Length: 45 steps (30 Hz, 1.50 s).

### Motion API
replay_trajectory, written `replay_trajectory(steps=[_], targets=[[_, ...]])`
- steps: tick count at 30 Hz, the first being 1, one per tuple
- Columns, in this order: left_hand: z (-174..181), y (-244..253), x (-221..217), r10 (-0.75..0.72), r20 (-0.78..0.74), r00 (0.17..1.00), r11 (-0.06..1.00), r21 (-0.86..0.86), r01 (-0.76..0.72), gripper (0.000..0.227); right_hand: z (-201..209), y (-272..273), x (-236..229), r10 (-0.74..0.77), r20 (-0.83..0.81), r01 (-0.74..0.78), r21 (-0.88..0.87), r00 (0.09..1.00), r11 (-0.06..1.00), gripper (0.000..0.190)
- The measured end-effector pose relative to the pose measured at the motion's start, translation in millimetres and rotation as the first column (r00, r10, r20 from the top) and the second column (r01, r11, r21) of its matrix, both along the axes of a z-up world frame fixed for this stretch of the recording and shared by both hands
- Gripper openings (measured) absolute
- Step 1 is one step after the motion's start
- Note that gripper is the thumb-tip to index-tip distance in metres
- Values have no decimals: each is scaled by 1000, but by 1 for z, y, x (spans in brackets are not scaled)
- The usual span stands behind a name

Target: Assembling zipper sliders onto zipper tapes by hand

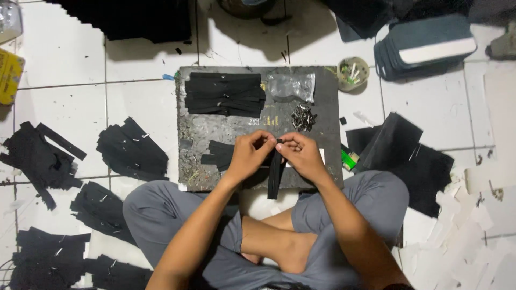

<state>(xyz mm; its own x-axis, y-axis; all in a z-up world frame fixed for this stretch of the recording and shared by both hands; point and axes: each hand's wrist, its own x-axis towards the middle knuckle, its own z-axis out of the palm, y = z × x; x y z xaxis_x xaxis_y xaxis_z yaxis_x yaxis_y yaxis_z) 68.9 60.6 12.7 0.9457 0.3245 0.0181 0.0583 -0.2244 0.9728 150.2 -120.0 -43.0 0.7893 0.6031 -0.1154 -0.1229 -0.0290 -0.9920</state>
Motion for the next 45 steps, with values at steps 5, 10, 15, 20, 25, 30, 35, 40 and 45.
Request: replay_trajectory(steps=[5, 10, 15, 20, 25, 30, 35, 40, 45], targets=[[-9, 2, -3, -101, -36, 994, 995, -2, 101, 12, 10, 1, -6, -16, -4, 16, 33, 1000, 999, 21], [-11, -4, -3, -125, -7, 992, 992, 11, 126, 15, 23, 0, -15, -54, 70, 53, 14, 996, 999, 18], [-20, -14, -4, -22, -44, 999, 945, -327, 7, 13, 36, 5, -26, -151, 425, 160, 15, 892, 987, 5], [-13, -19, -7, 7, 40, 999, 979, -202, 1, 7, 25, 3, -27, -243, 178, 230, 89, 954, 969, 12], [-16, -22, -9, 27, 26, 999, 996, -83, -25, 8, 23, 2, -27, -236, 98, 225, 113, 967, 968, 13], [-17, -29, -13, 92, -28, 995, 962, -256, -97, 8, 28, 2, -28, -206, 67, 196, 134, 976, 971, 13], [-19, -30, -17, 79, -47, 996, 951, -297, -89, 11, 22, -1, -30, -192, 70, 179, 163, 979, 970, 14], [-16, -31, -20, 83, -47, 995, 932, -350, -94, 12, 21, -1, -31, -174, 53, 157, 240, 983, 958, 12], [-18, -35, -24, 98, 11, 995, 986, -138, -95, 13, 18, -7, -21, -154, 186, 130, 135, 970, 982, 13]])
